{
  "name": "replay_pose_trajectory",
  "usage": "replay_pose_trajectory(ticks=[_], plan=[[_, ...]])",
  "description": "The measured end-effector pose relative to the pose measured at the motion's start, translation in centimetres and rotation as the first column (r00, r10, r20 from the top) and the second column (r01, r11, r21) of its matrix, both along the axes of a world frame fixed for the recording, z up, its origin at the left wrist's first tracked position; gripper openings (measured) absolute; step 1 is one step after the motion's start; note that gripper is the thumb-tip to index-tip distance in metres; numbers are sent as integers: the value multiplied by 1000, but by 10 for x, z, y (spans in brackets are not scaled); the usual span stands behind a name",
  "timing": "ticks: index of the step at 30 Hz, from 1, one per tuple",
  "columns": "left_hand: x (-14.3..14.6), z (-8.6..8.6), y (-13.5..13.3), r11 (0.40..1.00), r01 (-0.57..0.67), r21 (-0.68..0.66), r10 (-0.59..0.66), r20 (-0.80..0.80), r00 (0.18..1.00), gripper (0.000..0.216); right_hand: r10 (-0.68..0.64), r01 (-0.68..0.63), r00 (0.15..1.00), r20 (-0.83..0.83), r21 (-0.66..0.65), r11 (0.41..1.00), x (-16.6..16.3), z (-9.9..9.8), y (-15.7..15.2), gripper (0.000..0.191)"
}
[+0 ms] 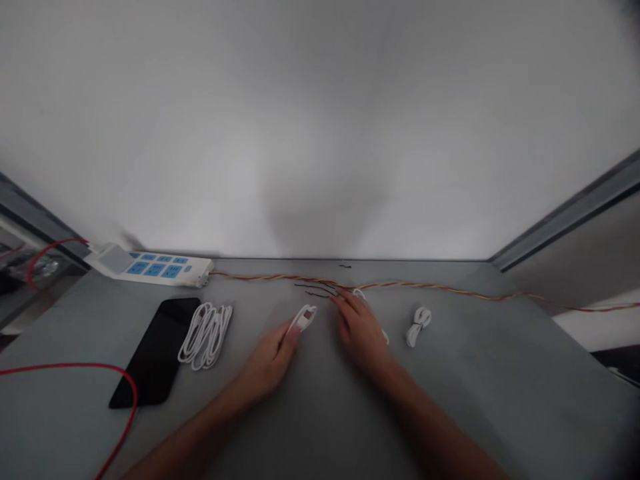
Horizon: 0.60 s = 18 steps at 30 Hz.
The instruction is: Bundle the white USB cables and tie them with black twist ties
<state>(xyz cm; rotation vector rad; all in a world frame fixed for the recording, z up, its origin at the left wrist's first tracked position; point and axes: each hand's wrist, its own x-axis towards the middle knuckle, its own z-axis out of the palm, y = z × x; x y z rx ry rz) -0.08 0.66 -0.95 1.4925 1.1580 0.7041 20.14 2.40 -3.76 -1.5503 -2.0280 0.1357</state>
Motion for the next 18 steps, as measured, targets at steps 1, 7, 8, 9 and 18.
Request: replay_pose_trajectory(ticks=[1,7,8,9,18], plan=[[0,-1,1,995,-35,-92,39,47,998,43,-10,10,997,78,2,1000,1,-3,2,35],[-2,0,4,952,16,-305,87,320,943,36,-10,28,952,306,-53,998,1,-7,3,37],[-2,0,4,951,24,-307,85,335,938,34,-4,22,950,313,-54,998,2,-6,2,37],[-2,1,4,950,38,-310,77,350,934,33,5,12,948,318,-50,999,3,-5,2,37],[-1,-5,3,968,127,-217,-42,355,934,45,-27,28,962,273,0,1000,0,-2,2,22]])
